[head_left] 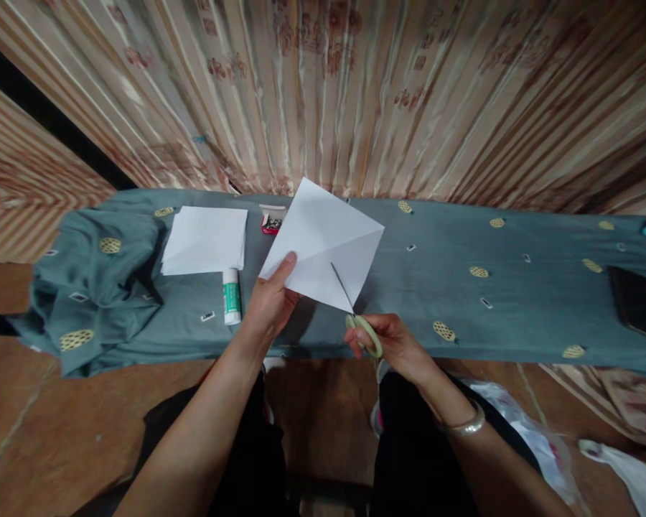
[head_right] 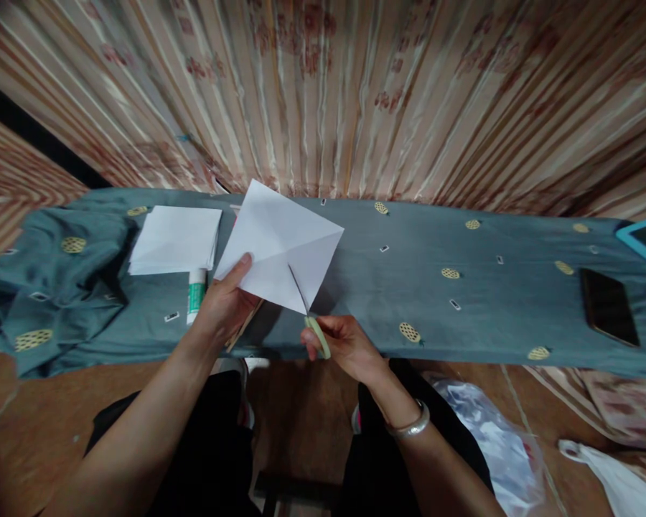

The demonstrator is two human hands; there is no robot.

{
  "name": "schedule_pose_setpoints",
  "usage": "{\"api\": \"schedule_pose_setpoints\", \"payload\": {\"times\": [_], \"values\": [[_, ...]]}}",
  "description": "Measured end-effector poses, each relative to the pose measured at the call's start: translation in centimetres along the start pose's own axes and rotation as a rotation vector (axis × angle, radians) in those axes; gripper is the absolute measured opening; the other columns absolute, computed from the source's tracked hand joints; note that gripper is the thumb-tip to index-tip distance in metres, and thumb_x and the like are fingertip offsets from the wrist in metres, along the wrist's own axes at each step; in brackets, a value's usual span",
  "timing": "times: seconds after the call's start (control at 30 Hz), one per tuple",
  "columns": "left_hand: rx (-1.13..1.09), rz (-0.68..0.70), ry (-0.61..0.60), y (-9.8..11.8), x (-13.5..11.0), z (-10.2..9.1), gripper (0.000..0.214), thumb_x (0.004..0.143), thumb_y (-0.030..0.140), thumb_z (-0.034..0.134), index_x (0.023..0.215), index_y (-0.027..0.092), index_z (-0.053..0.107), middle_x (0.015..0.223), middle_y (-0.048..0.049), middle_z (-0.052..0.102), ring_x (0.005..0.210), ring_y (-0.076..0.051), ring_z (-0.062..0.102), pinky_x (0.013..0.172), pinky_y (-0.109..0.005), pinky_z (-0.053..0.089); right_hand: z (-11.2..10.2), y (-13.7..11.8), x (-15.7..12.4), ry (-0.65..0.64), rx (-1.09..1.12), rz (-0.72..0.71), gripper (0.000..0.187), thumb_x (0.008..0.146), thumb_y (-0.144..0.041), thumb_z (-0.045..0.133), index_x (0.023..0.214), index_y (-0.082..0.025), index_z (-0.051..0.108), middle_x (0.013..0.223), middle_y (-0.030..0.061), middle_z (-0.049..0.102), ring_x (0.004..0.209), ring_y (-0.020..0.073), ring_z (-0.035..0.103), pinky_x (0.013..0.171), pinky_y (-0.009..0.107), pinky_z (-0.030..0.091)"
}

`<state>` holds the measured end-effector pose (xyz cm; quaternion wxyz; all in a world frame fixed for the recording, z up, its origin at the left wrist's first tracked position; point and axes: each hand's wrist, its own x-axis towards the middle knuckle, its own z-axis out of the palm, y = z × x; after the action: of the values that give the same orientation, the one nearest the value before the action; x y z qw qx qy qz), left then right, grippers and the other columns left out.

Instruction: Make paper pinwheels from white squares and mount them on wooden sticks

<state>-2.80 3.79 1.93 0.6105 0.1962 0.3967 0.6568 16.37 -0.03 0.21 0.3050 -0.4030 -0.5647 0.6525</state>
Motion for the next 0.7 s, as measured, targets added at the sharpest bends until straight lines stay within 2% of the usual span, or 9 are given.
{"api": "schedule_pose_setpoints", "payload": {"times": [0.2,0.5,0.7], "values": [[-0.006,-0.024,0.013,-0.12,-0.15,0.16,0.033,0.074,0.023,0.074,0.106,0.016,0.067,0.109,-0.0108,0.072,0.114,-0.030,0.062,0.091,-0.040,0.056,0.06,-0.16,0.00,0.013,0.017,0.022,0.047,0.076,-0.062,0.064,0.068,-0.016,0.067,0.053,-0.0005,0.058,0.051,0.0093,0.047,0.052,0.024,0.036],[-0.009,-0.022,0.014,-0.14,-0.15,0.05,0.034,0.075,0.023,0.073,0.108,0.017,0.067,0.109,-0.0106,0.072,0.115,-0.031,0.062,0.089,-0.041,0.057,0.31,-0.24,0.06,0.030,0.054,0.034,0.049,0.071,-0.064,0.067,0.064,-0.015,0.066,0.052,-0.0005,0.056,0.052,0.0095,0.047,0.054,0.026,0.038],[0.004,-0.008,0.017,-0.20,-0.13,0.06,0.029,0.075,0.024,0.074,0.102,0.019,0.069,0.107,-0.0101,0.073,0.118,-0.032,0.060,0.090,-0.041,0.056,0.31,-0.10,0.14,0.035,0.051,0.036,0.049,0.071,-0.065,0.067,0.061,-0.016,0.066,0.051,-0.0013,0.055,0.052,0.0093,0.047,0.054,0.026,0.038]]}}
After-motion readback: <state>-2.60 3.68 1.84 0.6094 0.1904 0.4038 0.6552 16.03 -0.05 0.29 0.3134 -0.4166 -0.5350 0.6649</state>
